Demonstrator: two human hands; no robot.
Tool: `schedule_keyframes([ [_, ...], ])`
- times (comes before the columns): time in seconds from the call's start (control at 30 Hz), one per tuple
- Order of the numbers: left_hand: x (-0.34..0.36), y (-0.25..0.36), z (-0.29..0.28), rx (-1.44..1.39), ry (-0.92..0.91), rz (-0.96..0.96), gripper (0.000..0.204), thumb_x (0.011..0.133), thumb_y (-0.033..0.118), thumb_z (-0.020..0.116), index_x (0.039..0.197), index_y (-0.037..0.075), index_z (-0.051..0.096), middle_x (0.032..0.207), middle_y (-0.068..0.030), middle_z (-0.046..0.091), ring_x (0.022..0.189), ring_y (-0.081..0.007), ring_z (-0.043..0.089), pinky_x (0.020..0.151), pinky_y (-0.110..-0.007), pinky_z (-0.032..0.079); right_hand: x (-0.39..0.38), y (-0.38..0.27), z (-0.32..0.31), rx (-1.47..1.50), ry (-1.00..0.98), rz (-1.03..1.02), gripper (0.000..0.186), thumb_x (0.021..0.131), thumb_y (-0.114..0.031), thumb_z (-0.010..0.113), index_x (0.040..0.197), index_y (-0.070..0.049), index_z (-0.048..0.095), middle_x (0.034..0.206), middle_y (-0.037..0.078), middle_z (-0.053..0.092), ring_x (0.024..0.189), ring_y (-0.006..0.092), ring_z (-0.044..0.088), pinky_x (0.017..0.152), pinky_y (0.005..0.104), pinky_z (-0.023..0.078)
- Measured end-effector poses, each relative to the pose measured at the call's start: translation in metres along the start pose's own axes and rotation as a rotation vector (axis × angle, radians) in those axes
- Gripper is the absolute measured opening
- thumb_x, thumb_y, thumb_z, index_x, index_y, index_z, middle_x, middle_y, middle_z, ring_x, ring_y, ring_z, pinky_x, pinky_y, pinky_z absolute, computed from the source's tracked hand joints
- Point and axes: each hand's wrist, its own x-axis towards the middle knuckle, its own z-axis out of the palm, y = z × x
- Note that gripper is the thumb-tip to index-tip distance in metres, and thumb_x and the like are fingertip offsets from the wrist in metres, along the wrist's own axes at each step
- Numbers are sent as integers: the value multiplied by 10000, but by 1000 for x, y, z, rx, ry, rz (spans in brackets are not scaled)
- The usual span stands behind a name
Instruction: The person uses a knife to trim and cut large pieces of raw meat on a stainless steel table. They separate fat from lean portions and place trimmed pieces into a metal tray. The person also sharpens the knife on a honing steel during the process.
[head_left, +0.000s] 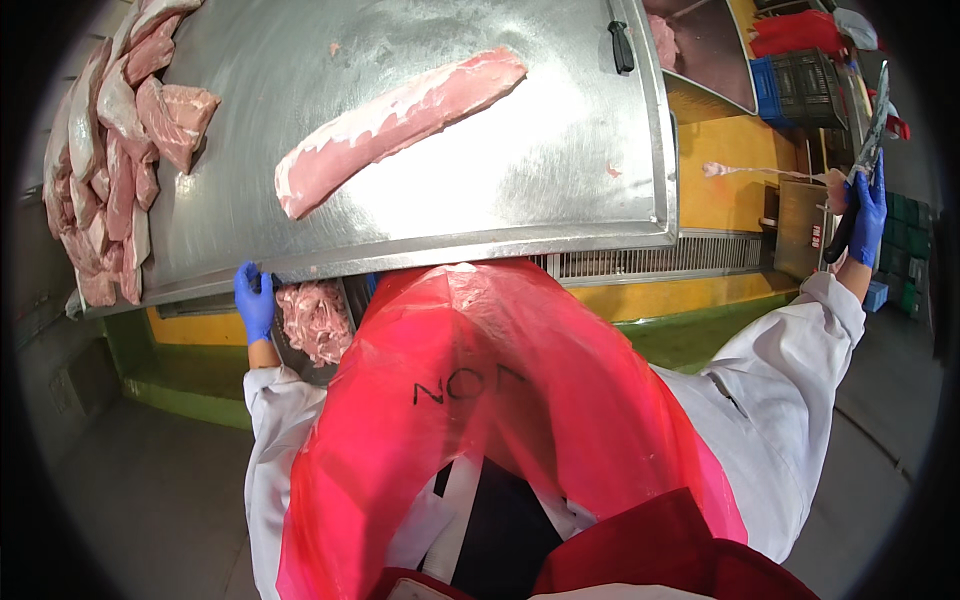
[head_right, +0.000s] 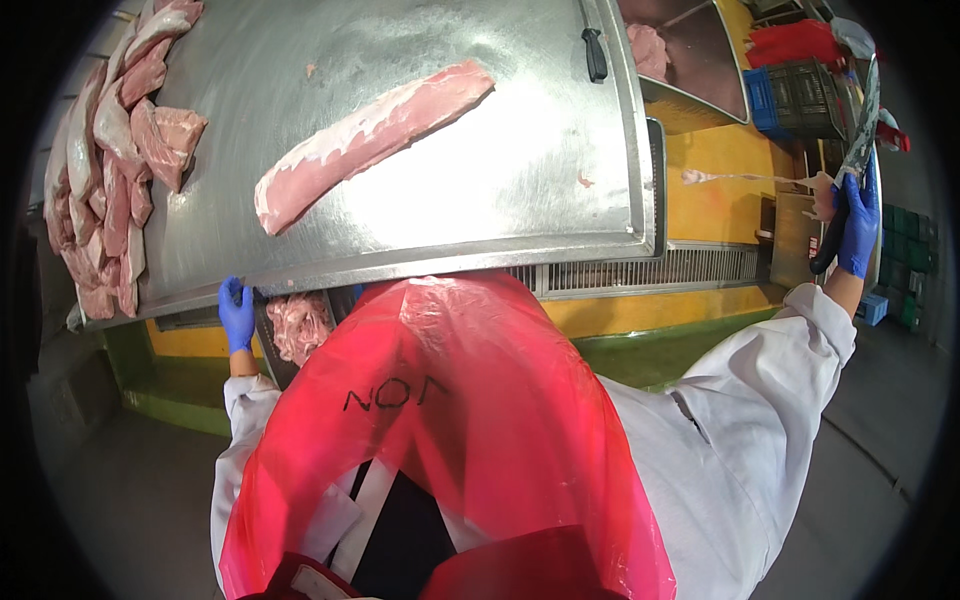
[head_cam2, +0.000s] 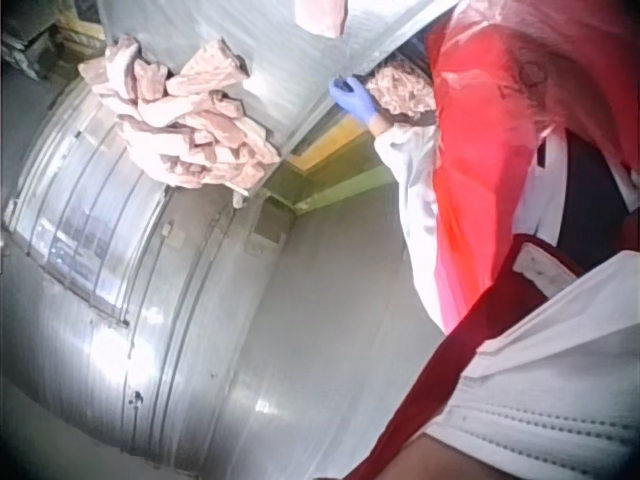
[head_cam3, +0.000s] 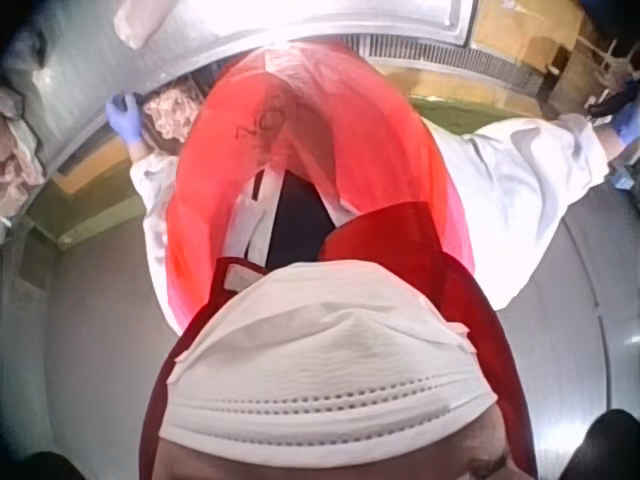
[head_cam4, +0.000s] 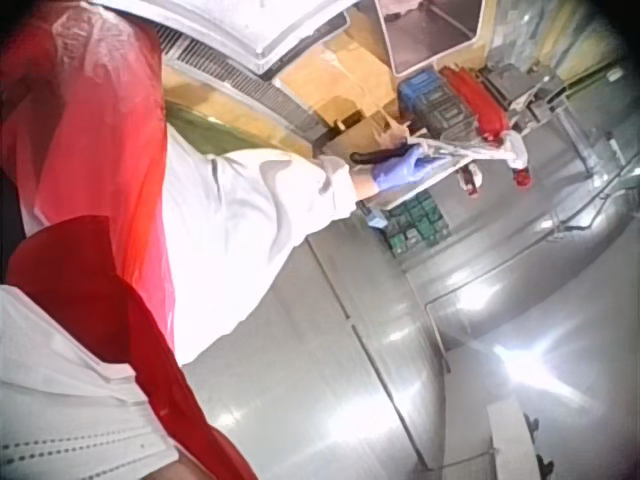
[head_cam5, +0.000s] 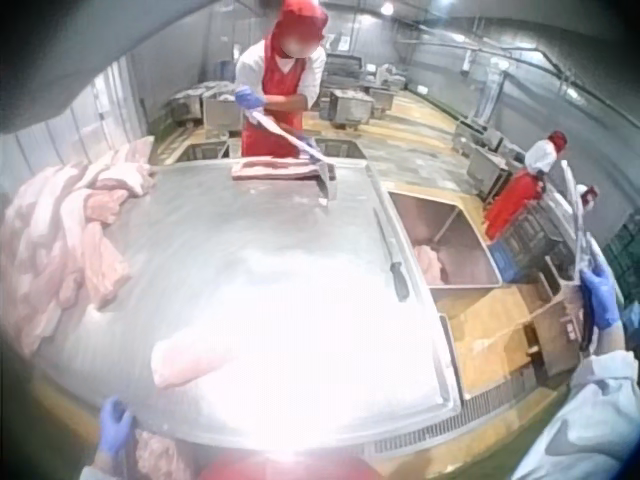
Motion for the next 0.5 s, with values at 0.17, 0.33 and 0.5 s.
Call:
schedule_keyframes([
  [0.17,5,-20,-6,-33,57,2,441,949,123,673,1338,-26,529,1271,-180,635,1140,-260,634,989,-391,510,9,24,11,12,-64,150,556,1002,-122,609,1526,-78,432,1109,22,656,794,72,611,687,219,513],
  [0.33,0,26,-4,0,104,115,447,896,191,709,1273,-12,580,1176,-213,657,1058,-327,665,932,-425,533,-41,143,90,-445,-276,38,684,949,17,558,1582,-133,347,1392,90,569,868,83,615,721,229,518],
  [0.5,-42,27,-19,0,118,109,447,862,105,713,1269,-6,565,1147,-190,637,1072,-340,641,951,-418,510,-145,55,371,4,-686,296,669,968,-81,591,1585,-163,343,1279,68,650,865,117,631,705,244,531],
])
